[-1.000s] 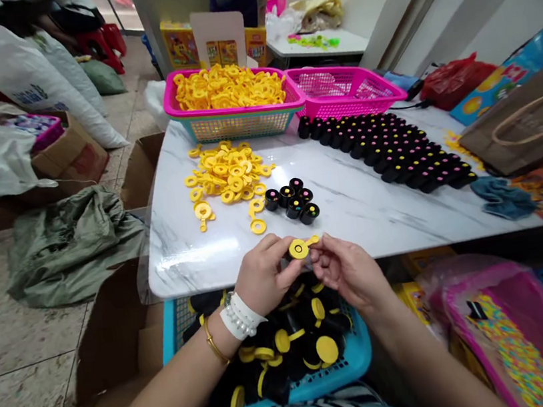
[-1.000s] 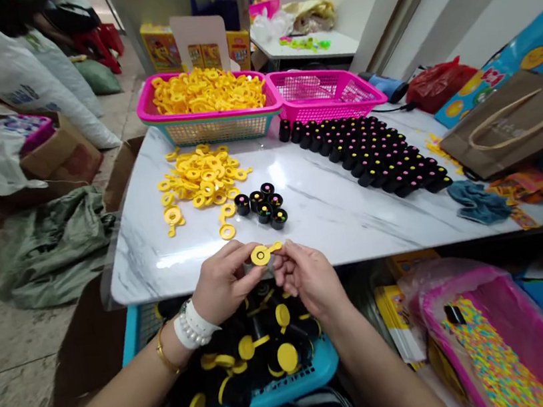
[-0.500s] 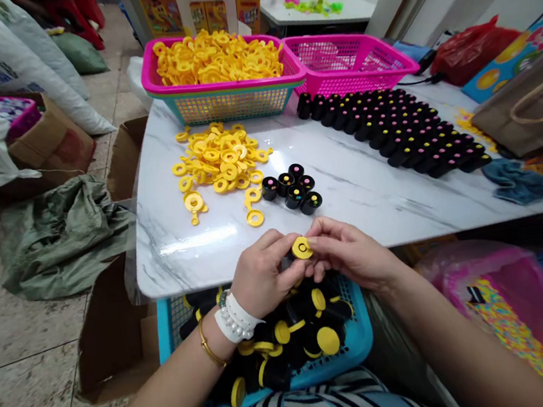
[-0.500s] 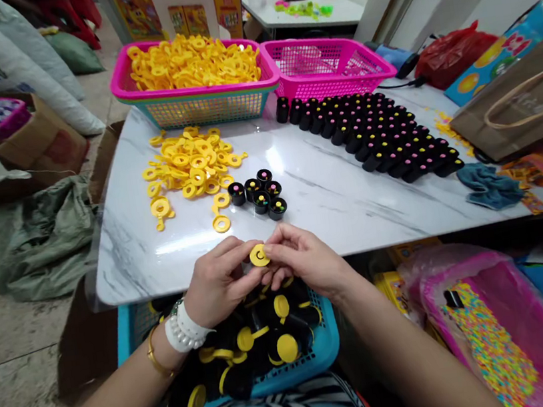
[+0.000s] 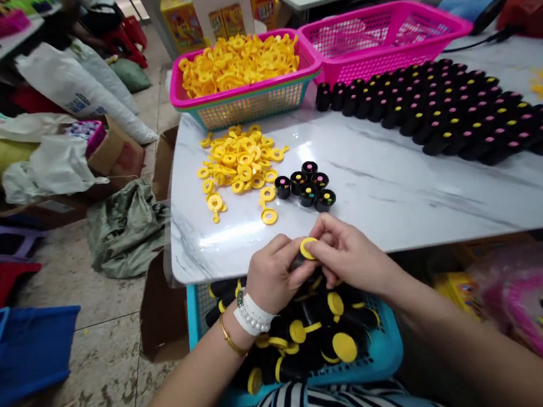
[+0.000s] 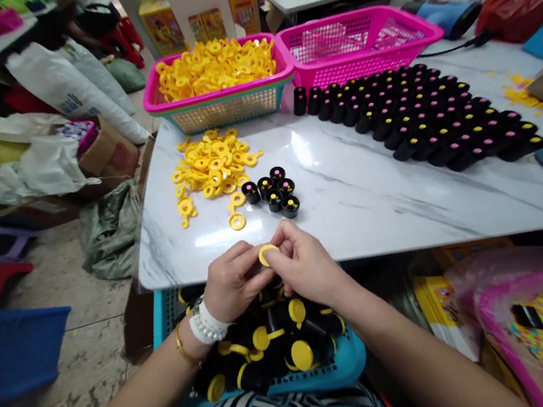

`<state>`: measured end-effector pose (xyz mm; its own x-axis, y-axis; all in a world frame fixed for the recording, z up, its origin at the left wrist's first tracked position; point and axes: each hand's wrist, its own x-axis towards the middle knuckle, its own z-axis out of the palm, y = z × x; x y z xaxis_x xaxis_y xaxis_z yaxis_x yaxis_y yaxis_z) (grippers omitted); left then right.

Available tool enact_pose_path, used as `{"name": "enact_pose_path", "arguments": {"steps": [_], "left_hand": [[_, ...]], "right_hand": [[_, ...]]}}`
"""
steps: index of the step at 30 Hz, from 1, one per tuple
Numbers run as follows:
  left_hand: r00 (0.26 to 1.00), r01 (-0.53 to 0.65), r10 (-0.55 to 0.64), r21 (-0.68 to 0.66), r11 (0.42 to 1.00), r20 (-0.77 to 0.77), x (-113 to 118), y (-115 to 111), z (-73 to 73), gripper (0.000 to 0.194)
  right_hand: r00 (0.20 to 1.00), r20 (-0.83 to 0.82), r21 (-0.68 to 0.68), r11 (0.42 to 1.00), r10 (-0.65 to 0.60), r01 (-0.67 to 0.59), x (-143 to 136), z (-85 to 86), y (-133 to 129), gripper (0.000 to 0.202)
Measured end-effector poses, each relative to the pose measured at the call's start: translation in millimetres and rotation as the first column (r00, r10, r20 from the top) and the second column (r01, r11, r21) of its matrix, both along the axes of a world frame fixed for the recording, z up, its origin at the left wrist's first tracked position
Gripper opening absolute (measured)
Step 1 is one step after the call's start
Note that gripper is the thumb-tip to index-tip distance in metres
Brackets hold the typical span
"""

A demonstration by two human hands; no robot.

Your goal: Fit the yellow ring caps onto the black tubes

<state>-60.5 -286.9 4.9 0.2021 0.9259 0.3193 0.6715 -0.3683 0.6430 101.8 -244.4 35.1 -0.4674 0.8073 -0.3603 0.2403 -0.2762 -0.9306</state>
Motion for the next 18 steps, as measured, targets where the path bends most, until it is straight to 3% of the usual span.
{"name": "enact_pose_path", "arguments": {"steps": [3, 6, 9, 11, 14, 18], "left_hand": [[1.0, -0.005, 0.006, 0.026, 1.0, -0.016, 1, 0, -0.5, 0.023], [0.997, 0.049, -0.051, -0.035, 0.998, -0.051, -1, -5, 10.0, 0.02], [0.983, 0.157, -0.165, -0.09, 0.984, -0.086, -9, -10, 24.3, 0.043], [0.989, 0.069, -0.072, -0.022, 0.997, -0.133, -19, -8, 28.1, 0.048], [0.953, -0.146, 0.181, 0.156, 0.977, -0.241, -38, 7, 21.4, 0.035], [0.925, -0.125, 0.187, 0.201, 0.972, -0.331, -48, 28, 9.3, 0.018]], "right_hand": [[0.999, -0.009, 0.077, 0.996, -0.039, 0.039, -1, -2.4, -1, 0.017], [0.998, -0.049, 0.076, 0.997, 0.024, -0.02, 6, -2.6, -4, 0.016], [0.982, -0.132, -0.02, 0.99, 0.137, -0.14, 17, -4.2, -16, 0.017], [0.975, -0.135, -0.008, 0.983, 0.178, -0.181, 22, -8.6, -31, 0.014], [0.974, -0.048, 0.14, 0.967, 0.223, -0.214, 24, -16.2, -55, 0.015], [0.995, -0.02, 0.248, 0.964, 0.101, -0.093, 24, -21.6, -66, 0.016]]}}
